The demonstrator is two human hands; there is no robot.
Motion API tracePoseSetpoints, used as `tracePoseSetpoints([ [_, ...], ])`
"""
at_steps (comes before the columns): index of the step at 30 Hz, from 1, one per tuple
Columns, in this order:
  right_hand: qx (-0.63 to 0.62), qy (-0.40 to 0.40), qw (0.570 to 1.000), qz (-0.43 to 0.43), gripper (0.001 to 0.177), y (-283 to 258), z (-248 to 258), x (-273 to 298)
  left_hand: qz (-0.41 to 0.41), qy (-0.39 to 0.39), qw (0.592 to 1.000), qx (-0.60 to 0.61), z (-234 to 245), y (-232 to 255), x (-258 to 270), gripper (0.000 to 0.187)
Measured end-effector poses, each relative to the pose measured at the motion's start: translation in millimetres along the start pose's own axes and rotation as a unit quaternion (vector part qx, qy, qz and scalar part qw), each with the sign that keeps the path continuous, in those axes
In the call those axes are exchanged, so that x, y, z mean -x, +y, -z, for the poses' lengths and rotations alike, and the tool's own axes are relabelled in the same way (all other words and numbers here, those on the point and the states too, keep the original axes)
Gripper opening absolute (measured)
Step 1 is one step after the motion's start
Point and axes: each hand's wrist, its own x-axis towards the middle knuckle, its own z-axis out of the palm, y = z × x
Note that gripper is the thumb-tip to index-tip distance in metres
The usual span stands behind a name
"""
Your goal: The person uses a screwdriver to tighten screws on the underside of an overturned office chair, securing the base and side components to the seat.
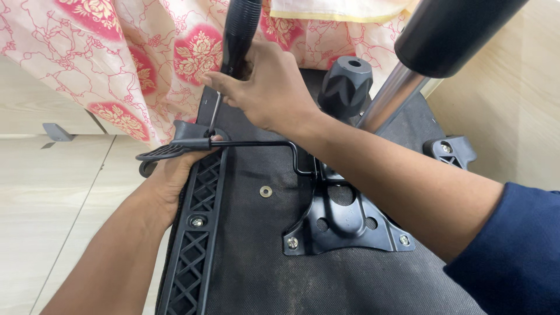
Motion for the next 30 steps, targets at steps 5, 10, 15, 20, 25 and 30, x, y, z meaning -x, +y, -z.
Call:
tracePoseSetpoints([
  [5, -0.062, -0.001, 0.998, 0.007, 0.031, -4.3, 0.7, 4.9, -0.001, -0.006, 1.0, -0.002, -0.2, 0.6, 2.2, 0.046],
  [10, -0.05, 0.005, 0.999, 0.004, 0.03, -16.3, -4.4, 9.0, -0.033, 0.002, 0.999, -0.012, 0.1, -1.1, 2.4, 0.048],
  [15, -0.02, 0.021, 1.0, 0.003, 0.03, -23.5, -6.1, 14.2, -0.07, -0.026, 0.996, -0.055, -1.0, -2.6, 1.3, 0.061],
  [20, -0.028, 0.049, 0.997, -0.051, 0.028, -31.4, -8.7, 15.1, -0.166, 0.049, 0.968, -0.18, -1.4, -4.3, 3.9, 0.07],
  [25, -0.007, 0.046, 0.996, -0.071, 0.032, -31.8, -3.9, 24.3, -0.156, 0.191, 0.876, -0.415, -3.3, -6.0, 22.5, 0.063],
  [30, -0.081, 0.05, 0.995, -0.037, 0.029, -21.4, -3.7, 47.5, -0.193, 0.238, 0.839, -0.45, -15.5, -14.8, 48.0, 0.058],
])
